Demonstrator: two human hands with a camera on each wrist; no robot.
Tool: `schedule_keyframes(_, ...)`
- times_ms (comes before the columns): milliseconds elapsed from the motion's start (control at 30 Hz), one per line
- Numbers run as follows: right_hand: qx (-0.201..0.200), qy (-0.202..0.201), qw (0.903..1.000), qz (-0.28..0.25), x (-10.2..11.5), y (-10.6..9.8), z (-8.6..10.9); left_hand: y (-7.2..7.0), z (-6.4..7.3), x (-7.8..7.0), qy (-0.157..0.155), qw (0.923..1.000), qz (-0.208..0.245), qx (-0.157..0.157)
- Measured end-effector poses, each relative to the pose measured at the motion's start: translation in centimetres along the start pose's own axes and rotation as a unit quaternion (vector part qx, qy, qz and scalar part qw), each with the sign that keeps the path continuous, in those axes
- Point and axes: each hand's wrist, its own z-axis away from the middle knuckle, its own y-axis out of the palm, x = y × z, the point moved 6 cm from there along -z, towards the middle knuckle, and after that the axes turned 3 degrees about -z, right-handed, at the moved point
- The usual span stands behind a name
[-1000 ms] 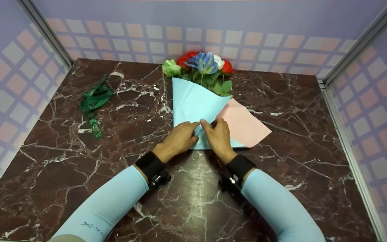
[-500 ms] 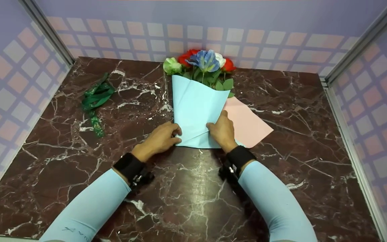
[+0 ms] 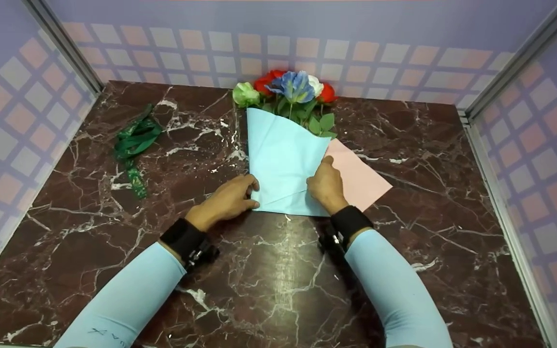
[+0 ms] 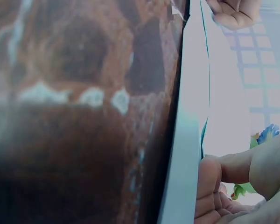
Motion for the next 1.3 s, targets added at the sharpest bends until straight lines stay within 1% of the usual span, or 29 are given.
schedule_keyframes(200,-0.001,-0.02,0.9998,-0.004,0.4,0.1,0.0,-0.2,0.1,0.0,0.007,0.9999,-0.006,0.013)
schedule_keyframes(267,-0.015,-0.027,0.9995,-0.004,0.6,0.1,0.1,-0.3,0.1,0.1,0.004,0.9998,-0.008,0.018)
schedule_keyframes(333,-0.045,-0.044,0.9978,0.018,1.0,0.0,0.4,-0.3,0.1,0.2,0.003,0.9997,-0.008,0.024)
schedule_keyframes(400,-0.092,-0.079,0.9911,0.056,1.7,0.0,1.1,-0.2,0.1,0.1,0.006,0.9995,-0.006,0.03)
schedule_keyframes(467,-0.131,-0.13,0.9774,0.102,2.9,0.3,2.2,-0.2,0.1,0.0,0.01,0.9994,-0.003,0.034)
schedule_keyframes(500,-0.14,-0.157,0.9703,0.12,3.6,0.8,2.9,-0.2,0.1,0.0,0.011,0.9993,-0.003,0.034)
schedule_keyframes(533,-0.139,-0.184,0.9642,0.131,4.4,1.4,3.5,-0.2,0.0,0.1,0.011,0.9993,-0.003,0.035)
schedule_keyframes(567,-0.129,-0.209,0.9595,0.138,5.0,2.1,4.2,-0.3,0.0,0.1,0.012,0.9994,-0.005,0.033)
schedule_keyframes(633,-0.094,-0.243,0.9547,0.144,6.0,3.6,5.2,-0.5,0.0,0.1,0.013,0.9994,-0.008,0.031)
schedule_keyframes(700,-0.052,-0.236,0.9605,0.139,6.2,4.5,5.5,-0.6,-0.1,0.0,0.014,0.9993,-0.011,0.032)
schedule_keyframes(767,-0.024,-0.209,0.9674,0.14,5.5,4.5,5.1,-0.7,-0.1,-0.1,0.016,0.9992,-0.013,0.033)
schedule_keyframes(900,0.015,-0.139,0.981,0.134,3.1,2.7,3.3,-0.6,0.0,-0.3,0.011,0.9991,-0.013,0.04)
schedule_keyframes(1033,0.044,-0.094,0.9889,0.106,1.1,0.9,1.9,-0.6,0.0,-0.4,0.01,0.999,-0.013,0.042)
schedule_keyframes(1100,0.05,-0.078,0.9916,0.09,0.5,0.2,1.3,-0.5,0.0,-0.4,0.011,0.999,-0.011,0.042)
schedule_keyframes(1200,0.046,-0.068,0.9937,0.076,-0.1,-0.3,0.9,-0.3,-0.1,-0.5,0.014,0.9991,-0.01,0.04)
schedule_keyframes(1267,0.023,-0.074,0.9934,0.084,-0.1,-0.4,0.9,-0.3,0.0,-0.4,0.005,0.9993,-0.017,0.033)
schedule_keyframes(1300,0.003,-0.087,0.9917,0.095,0.2,-0.5,1.1,-0.3,0.1,-0.4,-0.003,0.9993,-0.024,0.028)
